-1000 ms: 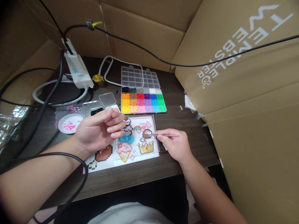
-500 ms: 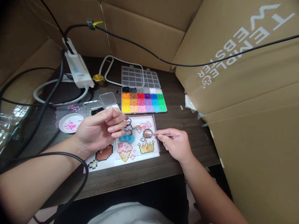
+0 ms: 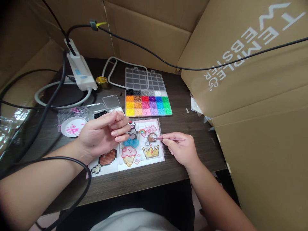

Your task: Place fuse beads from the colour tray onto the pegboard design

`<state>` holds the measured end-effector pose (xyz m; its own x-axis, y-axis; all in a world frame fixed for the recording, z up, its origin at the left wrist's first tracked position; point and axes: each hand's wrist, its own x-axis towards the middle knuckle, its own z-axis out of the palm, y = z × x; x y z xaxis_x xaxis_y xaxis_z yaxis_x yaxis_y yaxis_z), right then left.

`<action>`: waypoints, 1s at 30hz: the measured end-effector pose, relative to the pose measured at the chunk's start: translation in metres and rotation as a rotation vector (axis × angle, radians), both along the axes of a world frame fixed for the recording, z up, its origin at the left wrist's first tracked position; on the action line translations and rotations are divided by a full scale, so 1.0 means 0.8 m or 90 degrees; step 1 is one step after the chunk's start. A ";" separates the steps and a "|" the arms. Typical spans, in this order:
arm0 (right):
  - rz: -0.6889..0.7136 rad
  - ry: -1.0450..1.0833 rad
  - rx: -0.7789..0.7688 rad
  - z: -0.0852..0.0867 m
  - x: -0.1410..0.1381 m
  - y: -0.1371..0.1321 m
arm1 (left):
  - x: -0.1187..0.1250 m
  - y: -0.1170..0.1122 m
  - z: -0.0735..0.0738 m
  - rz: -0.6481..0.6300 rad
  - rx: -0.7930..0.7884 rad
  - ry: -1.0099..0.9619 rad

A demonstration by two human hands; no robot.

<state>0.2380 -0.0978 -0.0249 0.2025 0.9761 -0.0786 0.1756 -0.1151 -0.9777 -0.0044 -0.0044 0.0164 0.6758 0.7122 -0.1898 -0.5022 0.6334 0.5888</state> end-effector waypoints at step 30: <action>-0.024 0.127 0.139 0.041 -0.014 0.071 | -0.008 -0.002 -0.007 -0.025 -0.053 -0.069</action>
<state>0.2269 -0.0406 0.0078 0.2408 0.9663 0.0906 -0.0237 0.0992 -0.9948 -0.0112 -0.0057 0.0106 0.7223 0.6701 -0.1710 -0.5342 0.6977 0.4773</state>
